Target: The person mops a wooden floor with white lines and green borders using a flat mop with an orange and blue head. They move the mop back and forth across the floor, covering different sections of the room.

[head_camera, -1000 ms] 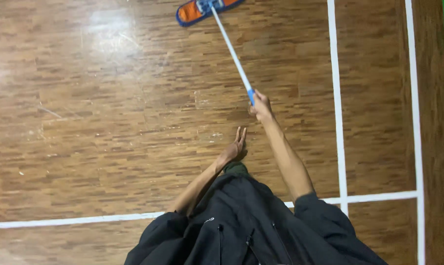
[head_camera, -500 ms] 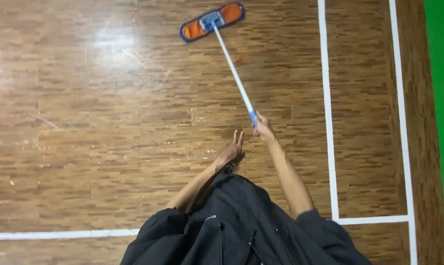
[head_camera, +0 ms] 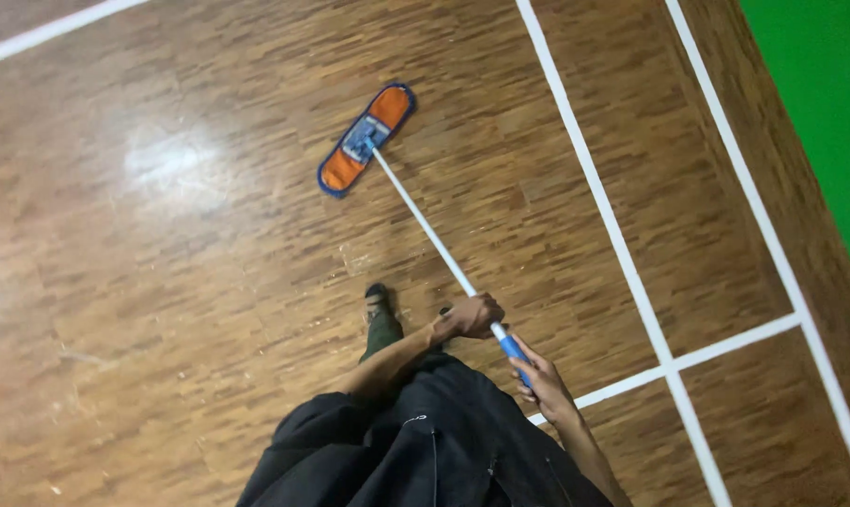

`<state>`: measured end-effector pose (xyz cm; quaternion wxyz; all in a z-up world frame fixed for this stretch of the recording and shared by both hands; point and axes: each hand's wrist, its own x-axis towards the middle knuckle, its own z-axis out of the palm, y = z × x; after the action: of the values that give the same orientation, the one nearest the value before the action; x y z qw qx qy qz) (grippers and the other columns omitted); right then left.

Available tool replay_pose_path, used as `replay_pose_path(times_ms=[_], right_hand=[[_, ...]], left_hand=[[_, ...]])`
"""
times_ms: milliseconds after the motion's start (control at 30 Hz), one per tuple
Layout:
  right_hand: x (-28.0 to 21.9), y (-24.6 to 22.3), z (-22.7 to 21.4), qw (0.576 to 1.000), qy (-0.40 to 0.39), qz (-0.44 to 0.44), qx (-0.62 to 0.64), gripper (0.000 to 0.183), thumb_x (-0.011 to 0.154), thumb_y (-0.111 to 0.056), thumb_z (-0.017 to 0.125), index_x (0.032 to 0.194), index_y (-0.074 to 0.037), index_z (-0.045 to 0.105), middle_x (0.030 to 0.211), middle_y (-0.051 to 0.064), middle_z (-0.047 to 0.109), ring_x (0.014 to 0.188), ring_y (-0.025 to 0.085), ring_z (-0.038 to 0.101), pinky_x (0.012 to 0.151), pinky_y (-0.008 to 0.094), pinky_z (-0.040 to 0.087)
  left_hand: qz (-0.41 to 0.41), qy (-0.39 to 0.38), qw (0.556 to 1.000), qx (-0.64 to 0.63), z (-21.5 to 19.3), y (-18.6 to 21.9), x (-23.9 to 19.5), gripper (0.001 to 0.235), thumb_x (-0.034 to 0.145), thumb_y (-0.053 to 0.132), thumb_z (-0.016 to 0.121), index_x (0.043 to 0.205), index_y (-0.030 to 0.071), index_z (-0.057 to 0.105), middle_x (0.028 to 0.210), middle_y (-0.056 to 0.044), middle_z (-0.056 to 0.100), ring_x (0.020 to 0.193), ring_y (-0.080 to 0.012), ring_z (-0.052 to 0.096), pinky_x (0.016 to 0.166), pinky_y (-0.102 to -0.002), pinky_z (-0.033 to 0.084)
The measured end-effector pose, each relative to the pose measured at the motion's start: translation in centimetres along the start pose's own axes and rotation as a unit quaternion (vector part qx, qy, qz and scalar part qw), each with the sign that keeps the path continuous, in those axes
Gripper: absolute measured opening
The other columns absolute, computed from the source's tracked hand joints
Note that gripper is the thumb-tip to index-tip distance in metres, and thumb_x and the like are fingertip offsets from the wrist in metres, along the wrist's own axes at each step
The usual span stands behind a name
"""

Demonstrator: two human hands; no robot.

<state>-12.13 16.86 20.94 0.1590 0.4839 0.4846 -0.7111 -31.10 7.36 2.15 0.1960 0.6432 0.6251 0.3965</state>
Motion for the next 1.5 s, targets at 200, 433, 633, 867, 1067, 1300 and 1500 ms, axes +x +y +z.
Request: replay_pose_path(times_ms=[200,433,633,867,1067,1300,1500], right_hand=[[1.7,0.4,3.8,0.989,-0.055,0.010,0.139,0.073,0.087,-0.004,0.066,0.156,-0.020,0.046,0.078,0.006,0.050,0.056,0.012,0.050,0.044,0.024,0.036],[5.9,-7.5,12.5,0.985,0.111,-0.035,0.124,0.059,0.089,-0.002,0.066,0.147,-0.011,0.058,0.102,0.020,0.068,0.079,0.025,0.065,0.057,0.034,0.055],[11.4,-16.5,22.4,0.977,0.111,-0.174,0.053,0.058,0.091,0.001,0.068,0.146,-0.013,0.057,0.136,0.031,0.050,0.118,0.040,0.057,0.077,0.049,0.062],[20.2,-25.9,35.4,0.986,0.015,-0.167,-0.004,0.075,0.090,-0.003,0.070,0.156,-0.021,0.042,0.106,0.021,0.061,0.083,0.029,0.068,0.055,0.040,0.065],[34.7,-23.9,38.6,0.985,-0.112,-0.106,0.077,0.068,0.099,-0.008,0.062,0.158,-0.025,0.035,0.085,0.009,0.054,0.052,0.008,0.055,0.031,0.014,0.042],[31.0,-19.9,31.9,0.985,-0.130,-0.087,0.073,0.068,0.102,-0.011,0.060,0.161,-0.026,0.029,0.092,0.009,0.056,0.054,0.005,0.052,0.032,0.011,0.039],[25.1,-11.6,21.8,0.981,-0.159,-0.045,0.106,0.068,0.103,-0.010,0.056,0.162,-0.028,0.025,0.092,0.008,0.051,0.055,0.006,0.046,0.034,0.008,0.031]], left_hand=[[0.056,-0.044,0.992,0.103,-5.4,2.1,-0.5,0.019,0.085,0.024,0.063,0.067,0.018,0.061,0.064,0.000,0.066,0.057,-0.0245,0.064,0.073,-0.038,0.051],[0.115,-0.027,0.991,0.059,-12.7,-6.8,-0.9,0.020,0.091,0.026,0.054,0.075,0.017,0.061,0.072,-0.003,0.064,0.065,-0.0276,0.063,0.079,-0.040,0.049],[0.113,-0.025,0.992,0.047,-25.0,-14.7,-1.4,0.030,0.095,0.038,0.047,0.078,0.016,0.054,0.077,-0.005,0.059,0.074,-0.0307,0.058,0.080,-0.044,0.040],[-0.174,0.163,0.962,0.135,-29.0,-34.5,-6.6,0.009,0.077,0.029,0.065,0.085,0.032,0.062,0.135,-0.002,0.055,0.130,-0.0245,0.053,0.107,-0.069,0.023],[-0.425,0.075,0.877,0.211,-35.9,-32.0,-8.4,0.055,0.089,0.016,0.062,0.140,0.031,0.048,0.163,-0.020,0.024,0.139,-0.0462,0.043,0.096,-0.080,0.043],[-0.367,0.111,0.902,0.197,-28.7,-28.3,-7.9,0.067,0.080,0.011,0.063,0.144,0.021,0.047,0.157,-0.035,0.025,0.104,-0.0562,0.066,0.077,-0.067,0.060],[-0.401,-0.004,0.909,0.111,-18.0,-20.5,-7.2,0.059,0.089,0.021,0.057,0.146,0.018,0.042,0.158,-0.045,0.008,0.089,-0.0564,0.071,0.069,-0.061,0.061]])
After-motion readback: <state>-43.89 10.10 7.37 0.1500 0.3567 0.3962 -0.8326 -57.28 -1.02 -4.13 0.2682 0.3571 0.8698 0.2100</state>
